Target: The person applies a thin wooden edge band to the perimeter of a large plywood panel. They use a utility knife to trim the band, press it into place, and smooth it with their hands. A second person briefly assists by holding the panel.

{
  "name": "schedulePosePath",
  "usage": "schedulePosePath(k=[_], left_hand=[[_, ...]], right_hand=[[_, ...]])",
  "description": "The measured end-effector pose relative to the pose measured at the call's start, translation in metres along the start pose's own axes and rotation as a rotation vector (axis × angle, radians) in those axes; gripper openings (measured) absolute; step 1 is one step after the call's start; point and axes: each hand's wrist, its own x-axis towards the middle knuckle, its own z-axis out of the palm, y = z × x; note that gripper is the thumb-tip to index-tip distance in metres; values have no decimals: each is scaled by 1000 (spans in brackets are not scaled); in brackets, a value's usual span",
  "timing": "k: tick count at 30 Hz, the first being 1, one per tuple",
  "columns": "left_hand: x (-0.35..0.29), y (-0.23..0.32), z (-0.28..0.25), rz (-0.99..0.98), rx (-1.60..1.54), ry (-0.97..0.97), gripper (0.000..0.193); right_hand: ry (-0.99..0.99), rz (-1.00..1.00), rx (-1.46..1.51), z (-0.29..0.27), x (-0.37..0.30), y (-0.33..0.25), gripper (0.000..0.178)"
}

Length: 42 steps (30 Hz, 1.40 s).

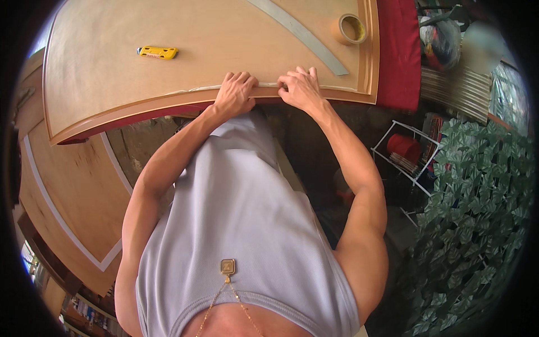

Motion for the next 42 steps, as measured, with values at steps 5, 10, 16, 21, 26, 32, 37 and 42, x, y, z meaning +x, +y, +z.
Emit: schedulePosePath(k=[5,10,16,21,26,32,37,42], left_hand=[[10,16,13,-22,13,-22,34],[12,18,14,-51,-10,5,37],[32,46,29,13,25,-20,35],[37,45,24,32,-10,-41,33],[46,55,34,90,-31,28,24],[52,54,31,67,-22,-19,26],[51,59,36,32,-62,-12,33],[67,78,54,93,-47,-21,40]], right_hand=[[2,-33,11,-2,-3,8,11],[93,-42,33,-6,-18,28,13],[59,-38,28,-2,-17,36,11],[74,-15,0,-16,-27,54,11],[27,1,32,-18,-33,65,9],[57,-86,-6,-24,-38,79,10],[25,55,-61,-29,-52,96,8],[10,6,-52,-31,-53,101,10]])
